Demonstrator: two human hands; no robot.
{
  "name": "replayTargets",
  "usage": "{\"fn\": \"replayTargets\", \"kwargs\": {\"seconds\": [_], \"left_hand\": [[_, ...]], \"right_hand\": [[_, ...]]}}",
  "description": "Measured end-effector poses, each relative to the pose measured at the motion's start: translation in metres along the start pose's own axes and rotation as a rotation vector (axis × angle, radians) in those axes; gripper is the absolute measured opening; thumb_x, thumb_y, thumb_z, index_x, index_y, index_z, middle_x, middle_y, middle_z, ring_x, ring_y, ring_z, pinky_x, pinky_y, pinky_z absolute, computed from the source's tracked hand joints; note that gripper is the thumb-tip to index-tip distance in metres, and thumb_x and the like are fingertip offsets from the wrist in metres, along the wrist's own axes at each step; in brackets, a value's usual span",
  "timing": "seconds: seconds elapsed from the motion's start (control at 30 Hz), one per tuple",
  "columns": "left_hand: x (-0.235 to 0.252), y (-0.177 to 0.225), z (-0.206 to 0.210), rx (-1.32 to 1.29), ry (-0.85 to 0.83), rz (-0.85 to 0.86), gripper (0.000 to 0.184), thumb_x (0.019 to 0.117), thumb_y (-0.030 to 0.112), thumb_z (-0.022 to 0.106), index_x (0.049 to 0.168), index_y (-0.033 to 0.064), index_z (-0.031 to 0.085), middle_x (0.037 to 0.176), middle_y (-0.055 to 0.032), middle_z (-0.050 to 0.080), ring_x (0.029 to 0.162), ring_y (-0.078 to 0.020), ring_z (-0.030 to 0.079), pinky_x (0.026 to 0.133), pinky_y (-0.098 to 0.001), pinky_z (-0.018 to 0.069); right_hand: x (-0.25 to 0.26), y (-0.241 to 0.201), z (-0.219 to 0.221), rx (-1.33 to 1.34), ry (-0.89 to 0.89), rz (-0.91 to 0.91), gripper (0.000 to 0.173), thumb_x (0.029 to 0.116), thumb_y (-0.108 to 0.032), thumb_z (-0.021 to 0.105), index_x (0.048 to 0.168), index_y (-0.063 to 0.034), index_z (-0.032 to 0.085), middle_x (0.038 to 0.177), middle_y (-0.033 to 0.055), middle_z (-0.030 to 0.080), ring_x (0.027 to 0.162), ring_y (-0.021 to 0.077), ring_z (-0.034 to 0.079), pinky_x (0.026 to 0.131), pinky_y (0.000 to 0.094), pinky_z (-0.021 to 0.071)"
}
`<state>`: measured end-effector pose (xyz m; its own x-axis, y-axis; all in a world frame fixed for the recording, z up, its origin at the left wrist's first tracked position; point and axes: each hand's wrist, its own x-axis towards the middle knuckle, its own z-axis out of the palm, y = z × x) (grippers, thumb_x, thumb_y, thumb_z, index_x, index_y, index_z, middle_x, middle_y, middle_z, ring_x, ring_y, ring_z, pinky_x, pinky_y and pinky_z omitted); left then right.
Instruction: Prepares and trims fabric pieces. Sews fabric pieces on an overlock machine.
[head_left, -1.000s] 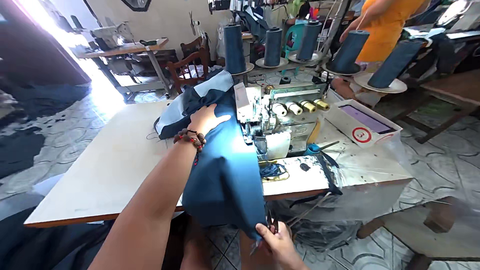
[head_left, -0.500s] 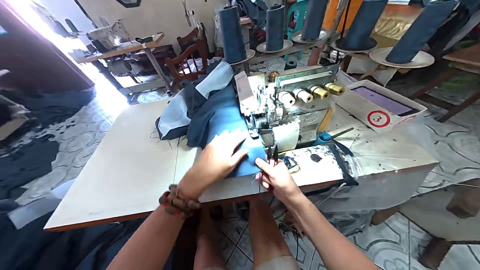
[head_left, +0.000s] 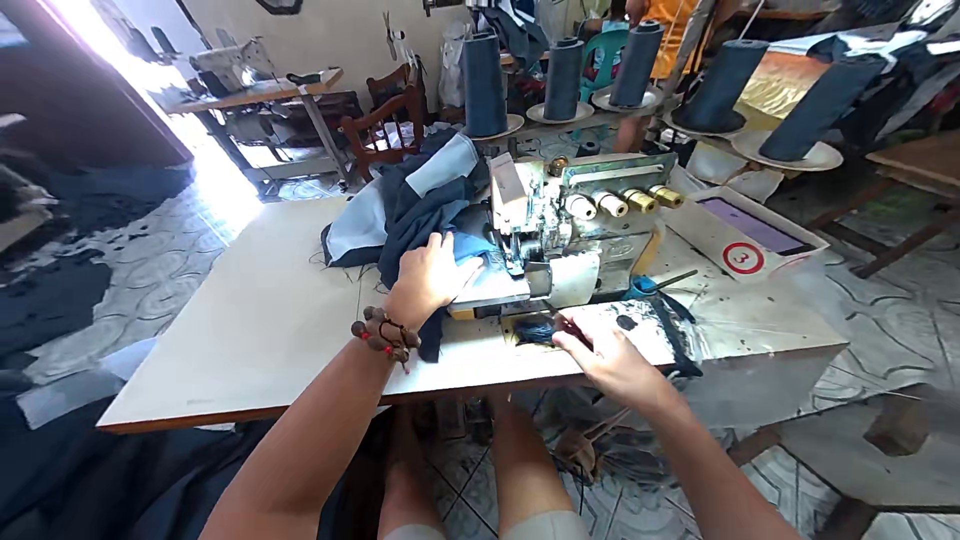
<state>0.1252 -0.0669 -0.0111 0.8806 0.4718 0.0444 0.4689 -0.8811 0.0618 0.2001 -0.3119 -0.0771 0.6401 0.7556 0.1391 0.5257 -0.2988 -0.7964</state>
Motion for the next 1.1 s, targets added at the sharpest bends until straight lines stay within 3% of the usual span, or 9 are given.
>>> {"fn": "replayTargets", "kwargs": {"seconds": [0.1, 0.2, 0.33, 0.43, 0.57, 0.87, 0.97, 1.03, 1.1], "left_hand": [[-0.039, 0.007, -0.003, 0.03, 0.084, -0.06, 0.05, 0.1068, 0.037, 0.053, 0.114, -0.011, 0.065, 0.11, -0.0316, 0.065, 0.098, -0.0482, 0.067, 0.078, -0.0628, 0.0533], [-0.063, 0.014, -0.005, 0.142, 0.099, -0.058, 0.029, 0.1007, 0.018, 0.061, 0.085, -0.0049, 0.069, 0.085, -0.0263, 0.068, 0.082, -0.0446, 0.069, 0.066, -0.0594, 0.0532], [-0.083, 0.032, -0.007, 0.287, 0.08, 0.001, 0.024, 0.1019, 0.016, 0.059, 0.098, -0.004, 0.072, 0.099, -0.0233, 0.069, 0.088, -0.0407, 0.069, 0.073, -0.0549, 0.0537], [-0.088, 0.024, -0.005, 0.266, 0.135, 0.102, 0.016, 0.0989, 0.007, 0.061, 0.101, -0.0041, 0.072, 0.1, -0.0232, 0.068, 0.088, -0.0407, 0.069, 0.072, -0.0541, 0.0544], [-0.083, -0.028, 0.004, 0.133, 0.362, 0.294, 0.02, 0.0849, -0.008, 0.07, 0.104, -0.0008, 0.071, 0.097, -0.0213, 0.068, 0.09, -0.0418, 0.068, 0.077, -0.0573, 0.055], [-0.103, -0.039, 0.009, 0.082, 0.488, 0.327, 0.017, 0.085, -0.007, 0.072, 0.1, -0.0016, 0.069, 0.096, -0.0204, 0.066, 0.089, -0.0403, 0.068, 0.07, -0.053, 0.0567], [-0.118, -0.058, -0.001, 0.004, 0.41, 0.132, 0.034, 0.0888, -0.001, 0.071, 0.122, -0.0026, 0.063, 0.102, -0.024, 0.069, 0.094, -0.0448, 0.07, 0.075, -0.0612, 0.0561], [-0.127, -0.092, -0.009, -0.019, 0.241, -0.151, 0.053, 0.0924, 0.016, 0.074, 0.139, 0.0004, 0.052, 0.101, -0.0303, 0.07, 0.093, -0.0533, 0.068, 0.077, -0.0708, 0.0519], [-0.138, -0.128, -0.007, -0.021, -0.089, -0.34, 0.056, 0.1, 0.037, 0.065, 0.135, -0.0047, 0.054, 0.113, -0.036, 0.065, 0.109, -0.057, 0.063, 0.091, -0.0747, 0.0459]], "right_hand": [[0.006, -0.018, 0.0, -0.157, 0.012, -0.075, 0.025, 0.1005, -0.028, 0.064, 0.108, -0.0046, 0.069, 0.08, 0.0065, 0.063, 0.073, 0.0173, 0.059, 0.069, 0.0391, 0.049], [0.024, -0.054, 0.004, -0.438, -0.019, -0.038, 0.028, 0.1034, -0.028, 0.061, 0.12, -0.0049, 0.066, 0.093, 0.0173, 0.07, 0.09, 0.0362, 0.069, 0.078, 0.0577, 0.0527], [0.061, -0.1, 0.018, -0.74, -0.184, 0.119, 0.028, 0.106, -0.022, 0.051, 0.124, -0.002, 0.058, 0.108, 0.0206, 0.067, 0.104, 0.0397, 0.068, 0.079, 0.0558, 0.0535], [0.069, -0.103, 0.027, -0.694, -0.179, 0.068, 0.024, 0.1055, -0.015, 0.047, 0.116, 0.0008, 0.062, 0.108, 0.0224, 0.067, 0.104, 0.041, 0.067, 0.078, 0.0569, 0.0528], [0.053, -0.073, 0.029, -0.592, -0.072, 0.008, 0.032, 0.1089, -0.029, 0.048, 0.121, -0.0033, 0.061, 0.104, 0.0212, 0.069, 0.1, 0.0404, 0.069, 0.081, 0.0575, 0.0535], [0.065, -0.086, 0.041, -0.584, -0.104, 0.014, 0.03, 0.108, -0.026, 0.048, 0.123, -0.002, 0.059, 0.111, 0.023, 0.066, 0.105, 0.0417, 0.067, 0.081, 0.0574, 0.0538], [0.048, -0.064, 0.037, -0.359, 0.035, -0.069, 0.032, 0.1089, -0.025, 0.047, 0.124, -0.001, 0.062, 0.107, 0.0248, 0.068, 0.105, 0.0434, 0.068, 0.086, 0.0623, 0.0517], [0.024, -0.034, 0.035, -0.178, 0.231, -0.174, 0.027, 0.1066, -0.024, 0.055, 0.117, -0.0008, 0.065, 0.089, 0.0201, 0.068, 0.082, 0.0375, 0.069, 0.072, 0.059, 0.054], [-0.005, -0.002, 0.036, -0.067, 0.301, -0.173, 0.022, 0.1037, -0.024, 0.06, 0.108, -0.0023, 0.062, 0.072, 0.0104, 0.058, 0.061, 0.0254, 0.058, 0.058, 0.0473, 0.0494]]}}
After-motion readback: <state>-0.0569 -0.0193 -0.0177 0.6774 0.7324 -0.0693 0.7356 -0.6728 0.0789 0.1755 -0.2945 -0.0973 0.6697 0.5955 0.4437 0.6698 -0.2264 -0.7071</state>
